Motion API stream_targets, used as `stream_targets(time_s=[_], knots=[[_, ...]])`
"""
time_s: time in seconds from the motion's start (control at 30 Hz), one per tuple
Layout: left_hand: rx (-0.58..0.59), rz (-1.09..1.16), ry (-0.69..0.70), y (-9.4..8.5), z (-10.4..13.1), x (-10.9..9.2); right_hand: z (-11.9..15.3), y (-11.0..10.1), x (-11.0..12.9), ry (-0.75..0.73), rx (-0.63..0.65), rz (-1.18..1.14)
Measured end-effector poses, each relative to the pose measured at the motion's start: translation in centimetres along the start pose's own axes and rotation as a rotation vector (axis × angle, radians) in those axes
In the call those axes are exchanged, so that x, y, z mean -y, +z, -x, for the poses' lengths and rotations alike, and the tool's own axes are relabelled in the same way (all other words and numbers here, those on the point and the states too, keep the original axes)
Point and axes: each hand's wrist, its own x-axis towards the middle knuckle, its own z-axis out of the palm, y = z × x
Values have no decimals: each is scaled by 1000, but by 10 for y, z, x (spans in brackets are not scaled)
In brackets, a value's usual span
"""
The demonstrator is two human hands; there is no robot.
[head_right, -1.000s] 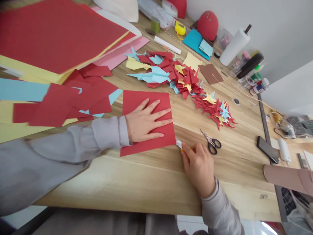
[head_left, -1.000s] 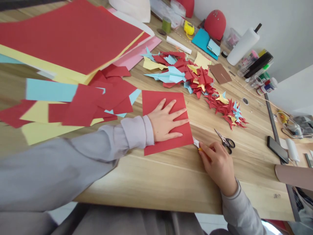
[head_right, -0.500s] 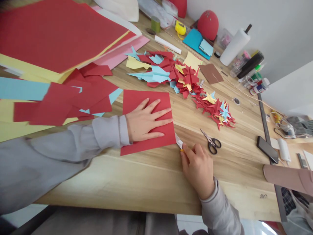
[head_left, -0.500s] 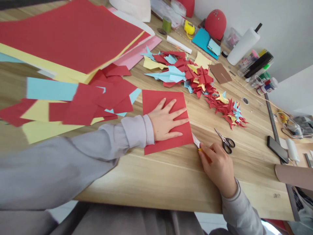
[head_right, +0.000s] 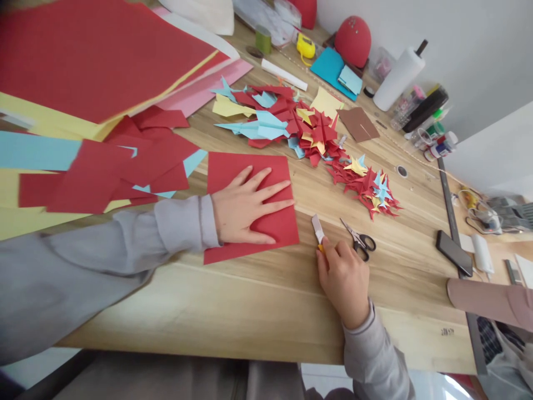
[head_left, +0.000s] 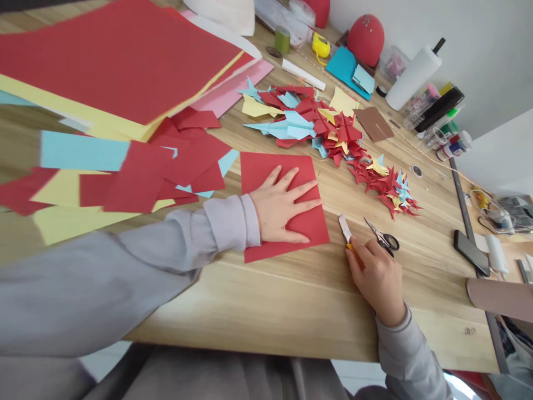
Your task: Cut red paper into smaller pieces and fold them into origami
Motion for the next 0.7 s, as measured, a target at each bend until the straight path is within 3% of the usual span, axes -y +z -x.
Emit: stream_targets(time_s=[0.2,0.37,0.7], knots=[[-117,-26,28,-15,3,-20,1,0,1,13,1,-24],[-55,-32,18,-12,7,-37,0,-1,1,12,-2,-44],[-92,-1,51,-8,8,-32,1,-3,-3,58,-13,-249]])
